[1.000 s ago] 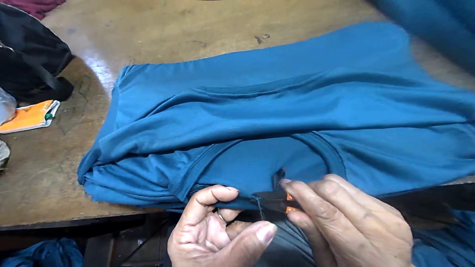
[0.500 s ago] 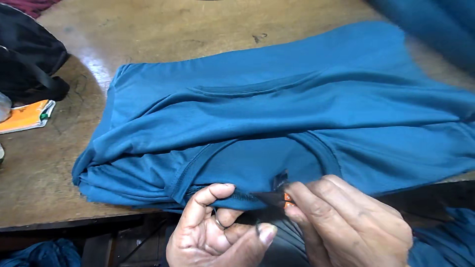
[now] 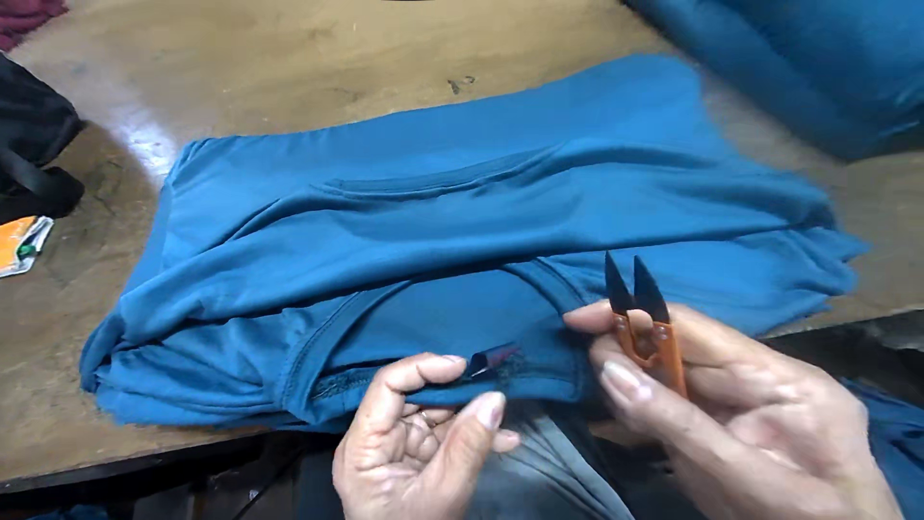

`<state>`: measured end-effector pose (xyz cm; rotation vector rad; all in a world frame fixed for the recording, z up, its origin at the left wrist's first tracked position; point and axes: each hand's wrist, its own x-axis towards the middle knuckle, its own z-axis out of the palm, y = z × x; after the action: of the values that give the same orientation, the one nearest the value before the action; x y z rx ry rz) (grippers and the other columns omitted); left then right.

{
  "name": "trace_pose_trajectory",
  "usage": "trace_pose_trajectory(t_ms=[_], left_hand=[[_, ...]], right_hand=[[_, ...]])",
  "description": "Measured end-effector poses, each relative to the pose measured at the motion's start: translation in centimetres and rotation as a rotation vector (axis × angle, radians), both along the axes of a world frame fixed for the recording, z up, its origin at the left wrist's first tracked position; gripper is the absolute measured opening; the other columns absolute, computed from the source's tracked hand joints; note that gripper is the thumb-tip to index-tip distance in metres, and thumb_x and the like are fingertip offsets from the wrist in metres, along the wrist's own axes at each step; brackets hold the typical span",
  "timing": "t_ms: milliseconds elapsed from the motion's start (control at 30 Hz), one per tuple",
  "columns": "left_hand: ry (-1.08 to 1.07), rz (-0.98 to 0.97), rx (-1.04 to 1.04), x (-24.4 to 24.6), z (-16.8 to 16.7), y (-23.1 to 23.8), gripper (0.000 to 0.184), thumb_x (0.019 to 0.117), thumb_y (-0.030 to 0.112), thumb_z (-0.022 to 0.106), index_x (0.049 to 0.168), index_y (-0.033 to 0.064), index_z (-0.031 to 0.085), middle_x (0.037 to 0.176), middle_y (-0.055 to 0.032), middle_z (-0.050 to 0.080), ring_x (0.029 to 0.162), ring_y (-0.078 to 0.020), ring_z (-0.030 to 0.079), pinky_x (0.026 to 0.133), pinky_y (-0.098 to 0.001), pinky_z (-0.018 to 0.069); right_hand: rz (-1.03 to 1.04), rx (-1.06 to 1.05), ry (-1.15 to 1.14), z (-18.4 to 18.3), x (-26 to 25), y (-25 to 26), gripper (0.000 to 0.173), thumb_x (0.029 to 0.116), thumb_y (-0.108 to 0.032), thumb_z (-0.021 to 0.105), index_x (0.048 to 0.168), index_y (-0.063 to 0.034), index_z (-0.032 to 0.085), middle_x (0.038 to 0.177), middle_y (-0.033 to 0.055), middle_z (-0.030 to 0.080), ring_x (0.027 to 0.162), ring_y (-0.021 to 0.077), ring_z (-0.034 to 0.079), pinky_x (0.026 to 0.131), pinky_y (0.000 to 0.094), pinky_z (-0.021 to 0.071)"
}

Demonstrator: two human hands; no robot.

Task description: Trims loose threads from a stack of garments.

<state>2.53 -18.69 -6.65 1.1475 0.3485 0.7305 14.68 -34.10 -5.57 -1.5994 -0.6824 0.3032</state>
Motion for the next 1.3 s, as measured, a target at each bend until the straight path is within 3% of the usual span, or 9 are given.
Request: trace_pose_trajectory(t_ms=[200,333,400,500,700,833,967,1067,1300], left_hand=[[-0.037,-0.017,-0.003,0.2,-0.8,0.4,0.028,0.0875,-0.010,0.072,0.113,-0.0013,0.066,0.097,-0.0176,0.073,0.067,-0.0213,0.074,0.063,-0.0336,0.0663],[-0.058,-0.056,-0.013,0.1,-0.6,0.5,0.031,0.0899,-0.010,0.070,0.120,-0.0021,0.063,0.101,-0.0187,0.073,0.072,-0.0238,0.076,0.066,-0.0360,0.0672],[-0.048,-0.060,-0.032,0.0,-0.4,0.5,0.032,0.0907,-0.009,0.069,0.121,-0.0007,0.063,0.101,-0.0173,0.073,0.077,-0.0235,0.077,0.071,-0.0376,0.0670],[-0.016,-0.056,-0.081,0.0,0.3,0.4,0.030,0.0898,-0.005,0.072,0.118,-0.0017,0.063,0.094,-0.0173,0.074,0.078,-0.0223,0.077,0.074,-0.0364,0.0664],[0.030,-0.001,-0.091,1.0,0.4,0.0,0.044,0.0732,-0.018,0.080,0.111,-0.0026,0.062,0.088,-0.0167,0.074,0.075,-0.0206,0.076,0.073,-0.0341,0.0662],[0.030,0.006,-0.088,1.3,0.6,0.1,0.047,0.0702,-0.021,0.078,0.109,-0.0015,0.060,0.088,-0.0172,0.074,0.074,-0.0218,0.076,0.073,-0.0353,0.0665],[0.003,-0.004,-0.062,0.9,1.0,0.0,0.053,0.0706,-0.020,0.080,0.114,0.0010,0.058,0.094,-0.0146,0.074,0.077,-0.0214,0.077,0.074,-0.0356,0.0667],[-0.094,0.027,0.071,1.0,0.5,0.2,0.054,0.0700,-0.020,0.080,0.114,0.0037,0.059,0.100,-0.0101,0.071,0.080,-0.0194,0.075,0.075,-0.0355,0.0674],[-0.069,0.002,0.283,0.3,0.0,0.6,0.017,0.0796,-0.003,0.084,0.092,0.0057,0.075,0.085,-0.0045,0.075,0.078,-0.0102,0.073,0.075,-0.0249,0.0632]], right_hand=[[0.040,-0.080,-0.368,-0.4,-0.2,1.4,0.052,0.0883,-0.028,0.080,0.133,-0.0061,0.065,0.095,-0.0057,0.064,0.072,-0.0066,0.049,0.060,0.0082,0.0420],[0.014,-0.010,-0.562,-0.5,0.1,3.6,0.014,0.0908,-0.013,0.071,0.101,-0.0053,0.075,0.082,-0.0039,0.064,0.071,-0.0022,0.057,0.060,0.0110,0.0483],[0.017,-0.008,-0.684,-0.5,0.2,3.9,0.009,0.0933,-0.010,0.063,0.092,-0.0073,0.072,0.076,-0.0022,0.059,0.068,0.0015,0.055,0.057,0.0140,0.0446],[0.023,-0.031,-0.883,-1.3,-0.1,2.8,0.013,0.1017,-0.015,0.056,0.100,-0.0085,0.067,0.078,0.0025,0.061,0.069,0.0105,0.057,0.058,0.0227,0.0446],[0.016,-0.088,-1.013,-2.9,-0.9,1.7,0.014,0.1013,-0.011,0.054,0.113,-0.0060,0.062,0.087,0.0078,0.065,0.070,0.0194,0.060,0.060,0.0313,0.0470],[0.028,-0.055,-0.964,-3.1,-0.7,1.8,0.011,0.1022,-0.015,0.056,0.104,-0.0072,0.063,0.080,0.0052,0.061,0.067,0.0152,0.055,0.057,0.0261,0.0436],[0.027,-0.196,-0.813,-2.5,-0.3,-0.1,0.045,0.1074,-0.047,0.044,0.125,-0.0102,0.063,0.094,0.0061,0.065,0.082,0.0141,0.062,0.069,0.0269,0.0499],[-0.063,-0.309,-0.842,-2.2,0.9,-1.8,0.047,0.1105,-0.040,0.035,0.133,-0.0093,0.062,0.094,0.0079,0.062,0.082,0.0157,0.059,0.068,0.0289,0.0473],[-0.096,-0.339,-1.041,-3.7,1.4,-2.2,0.041,0.1098,-0.035,0.043,0.131,-0.0063,0.064,0.090,0.0122,0.064,0.074,0.0255,0.057,0.064,0.0373,0.0449]])
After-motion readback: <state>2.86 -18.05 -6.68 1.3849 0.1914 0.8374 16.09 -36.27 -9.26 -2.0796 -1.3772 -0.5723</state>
